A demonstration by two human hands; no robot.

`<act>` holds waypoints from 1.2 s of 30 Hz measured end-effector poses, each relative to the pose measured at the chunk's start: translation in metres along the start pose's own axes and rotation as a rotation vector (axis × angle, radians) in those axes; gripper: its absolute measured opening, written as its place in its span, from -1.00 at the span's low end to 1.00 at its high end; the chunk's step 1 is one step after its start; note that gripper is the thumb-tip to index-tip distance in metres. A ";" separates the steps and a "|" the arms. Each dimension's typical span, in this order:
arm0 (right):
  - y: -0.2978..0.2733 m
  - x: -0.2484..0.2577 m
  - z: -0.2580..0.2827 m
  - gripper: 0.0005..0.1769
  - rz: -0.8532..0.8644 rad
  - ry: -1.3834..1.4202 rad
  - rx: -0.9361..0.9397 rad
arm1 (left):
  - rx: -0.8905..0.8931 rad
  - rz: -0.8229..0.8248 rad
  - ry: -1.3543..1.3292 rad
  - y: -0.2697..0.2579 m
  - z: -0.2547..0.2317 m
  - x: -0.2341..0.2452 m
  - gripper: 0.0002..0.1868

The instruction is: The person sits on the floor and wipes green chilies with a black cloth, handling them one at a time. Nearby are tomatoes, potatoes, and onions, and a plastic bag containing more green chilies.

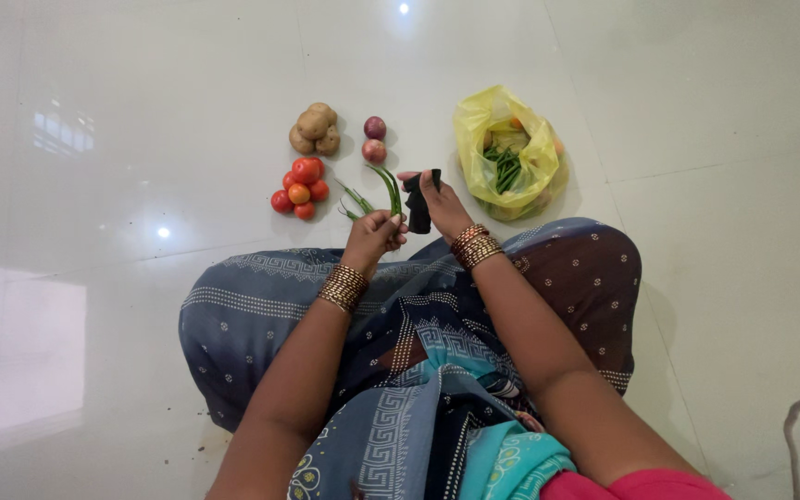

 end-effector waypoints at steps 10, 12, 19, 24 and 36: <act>0.008 -0.015 -0.018 0.19 0.163 0.368 -0.099 | -0.105 -0.059 0.307 0.019 0.026 0.009 -0.81; 0.009 -0.018 -0.016 0.18 0.209 0.422 -0.130 | -0.175 -0.066 0.434 0.018 0.024 0.008 -0.80; 0.012 -0.016 -0.029 0.12 0.074 0.267 -0.232 | -0.244 -0.021 0.631 0.014 0.024 0.003 -0.79; 0.016 -0.014 -0.059 0.00 0.130 0.311 -0.262 | -0.289 -0.110 0.658 0.019 0.029 0.014 -0.72; 0.012 -0.017 -0.073 -0.64 0.182 0.861 -0.316 | -0.011 -0.244 0.427 0.051 0.056 0.037 -0.66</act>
Point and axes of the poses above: each hand's wrist, its own y-axis towards the middle knuckle, its own x-axis out of the back of the hand, z = x × y, the point moved 1 cm from there along y, towards the middle knuckle, and after that the axes turned 6 degrees about x, right-handed, at the moved point
